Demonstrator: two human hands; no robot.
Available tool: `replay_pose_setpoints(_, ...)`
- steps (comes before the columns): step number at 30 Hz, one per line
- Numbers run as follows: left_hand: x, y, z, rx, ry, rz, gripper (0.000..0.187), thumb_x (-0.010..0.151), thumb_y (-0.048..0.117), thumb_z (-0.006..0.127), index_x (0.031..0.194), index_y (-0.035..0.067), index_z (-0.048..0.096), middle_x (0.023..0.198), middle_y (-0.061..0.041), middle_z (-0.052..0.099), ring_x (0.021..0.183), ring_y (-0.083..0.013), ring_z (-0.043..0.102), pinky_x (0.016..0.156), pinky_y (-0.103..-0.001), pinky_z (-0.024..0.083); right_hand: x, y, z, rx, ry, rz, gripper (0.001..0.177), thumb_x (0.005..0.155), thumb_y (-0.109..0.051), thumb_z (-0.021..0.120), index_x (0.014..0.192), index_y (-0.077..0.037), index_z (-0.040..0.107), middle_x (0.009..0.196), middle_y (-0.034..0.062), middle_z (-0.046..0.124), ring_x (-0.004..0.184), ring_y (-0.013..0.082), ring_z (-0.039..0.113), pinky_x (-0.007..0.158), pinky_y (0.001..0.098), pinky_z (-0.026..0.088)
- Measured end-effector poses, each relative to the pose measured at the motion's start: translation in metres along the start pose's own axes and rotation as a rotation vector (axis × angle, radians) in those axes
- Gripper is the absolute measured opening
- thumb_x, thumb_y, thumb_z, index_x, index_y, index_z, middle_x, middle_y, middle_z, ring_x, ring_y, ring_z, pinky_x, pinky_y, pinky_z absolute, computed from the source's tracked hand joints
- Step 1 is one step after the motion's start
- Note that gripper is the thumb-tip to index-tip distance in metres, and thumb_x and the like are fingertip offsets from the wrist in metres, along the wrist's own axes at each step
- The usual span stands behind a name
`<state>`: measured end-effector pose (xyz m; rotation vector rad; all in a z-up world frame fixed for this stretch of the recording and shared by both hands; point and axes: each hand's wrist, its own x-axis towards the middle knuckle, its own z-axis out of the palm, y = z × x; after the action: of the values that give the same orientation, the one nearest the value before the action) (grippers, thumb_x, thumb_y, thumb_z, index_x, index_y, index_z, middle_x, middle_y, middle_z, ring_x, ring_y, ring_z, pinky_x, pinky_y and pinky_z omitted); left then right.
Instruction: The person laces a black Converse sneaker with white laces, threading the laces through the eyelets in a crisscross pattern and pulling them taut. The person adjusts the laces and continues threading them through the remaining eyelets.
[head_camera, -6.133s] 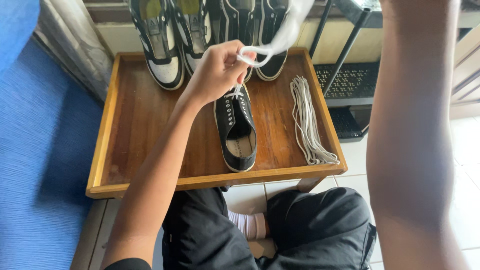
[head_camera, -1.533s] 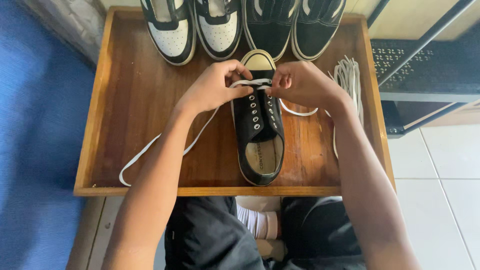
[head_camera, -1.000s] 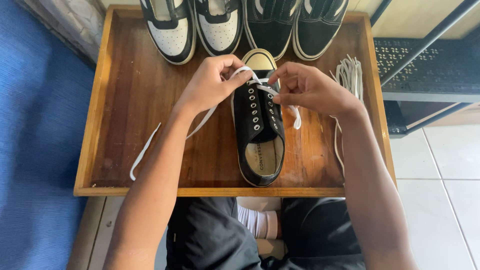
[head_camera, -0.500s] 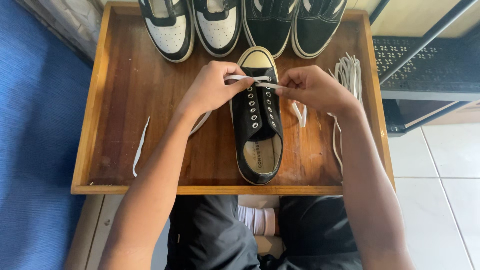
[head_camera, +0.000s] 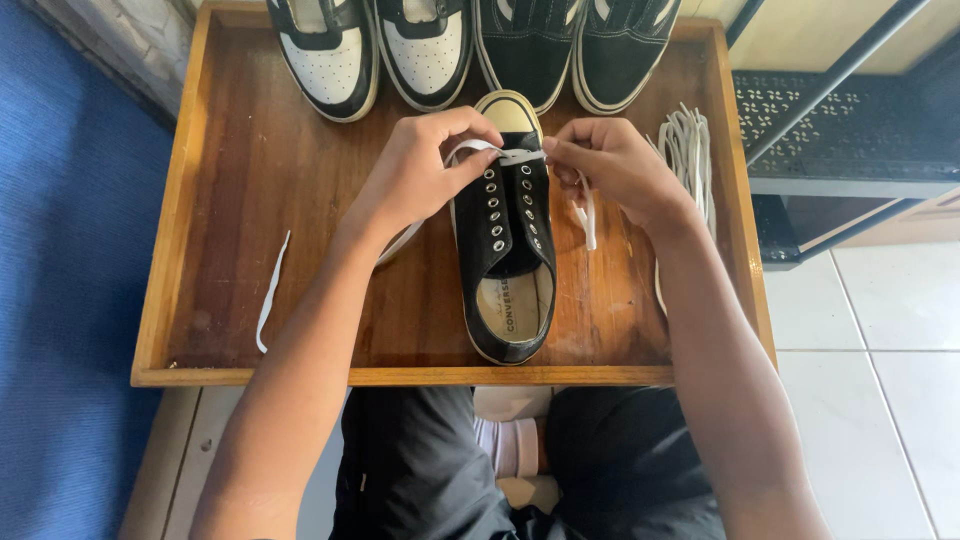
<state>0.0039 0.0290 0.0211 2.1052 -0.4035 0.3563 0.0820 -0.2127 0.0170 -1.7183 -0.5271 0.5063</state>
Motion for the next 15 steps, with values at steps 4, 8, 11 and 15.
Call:
replay_pose_setpoints(4, 0.001, -0.006, -0.003, -0.092, -0.153, -0.006, 0.017, 0.090, 0.009, 0.074, 0.106, 0.005, 0.074, 0.094, -0.002, 0.076, 0.084, -0.0084, 0.069, 0.074, -0.026, 0.054, -0.001, -0.002, 0.001, -0.114, -0.006, 0.119, 0.028, 0.102, -0.028, 0.063, 0.085, -0.005, 0.066, 0.067, -0.0023, 0.060, 0.056, 0.0056, 0.055, 0.049, 0.0226, 0.043)
replay_pose_setpoints(8, 0.001, -0.015, -0.004, -0.135, -0.280, 0.022, 0.015, 0.091, 0.016, 0.079, 0.102, 0.005, 0.075, 0.094, -0.002, 0.076, 0.086, -0.0086, 0.068, 0.078, -0.026, 0.054, -0.001, -0.002, 0.001, -0.230, -0.072, 0.123, 0.026, 0.100, -0.027, 0.067, 0.085, -0.006, 0.068, 0.066, -0.0012, 0.062, 0.055, 0.0062, 0.055, 0.050, 0.0223, 0.043)
replay_pose_setpoints(11, 0.004, -0.021, 0.002, -0.075, -0.139, -0.172, 0.021, 0.096, 0.027, 0.079, 0.098, 0.006, 0.076, 0.088, -0.002, 0.078, 0.079, -0.0075, 0.068, 0.075, -0.025, 0.053, -0.003, -0.001, -0.002, -0.212, -0.166, 0.106, 0.027, 0.099, -0.027, 0.069, 0.084, -0.004, 0.070, 0.064, 0.0012, 0.063, 0.055, 0.0072, 0.056, 0.051, 0.0228, 0.043)
replay_pose_setpoints(15, 0.006, -0.027, 0.006, -0.079, -0.058, -0.232, 0.023, 0.089, 0.024, 0.083, 0.099, 0.005, 0.074, 0.086, -0.003, 0.076, 0.078, -0.0065, 0.067, 0.073, -0.024, 0.052, -0.006, 0.001, -0.007, -0.168, -0.283, 0.082, 0.024, 0.094, -0.026, 0.073, 0.088, -0.002, 0.074, 0.068, 0.0008, 0.066, 0.060, 0.0064, 0.060, 0.055, 0.0226, 0.047)
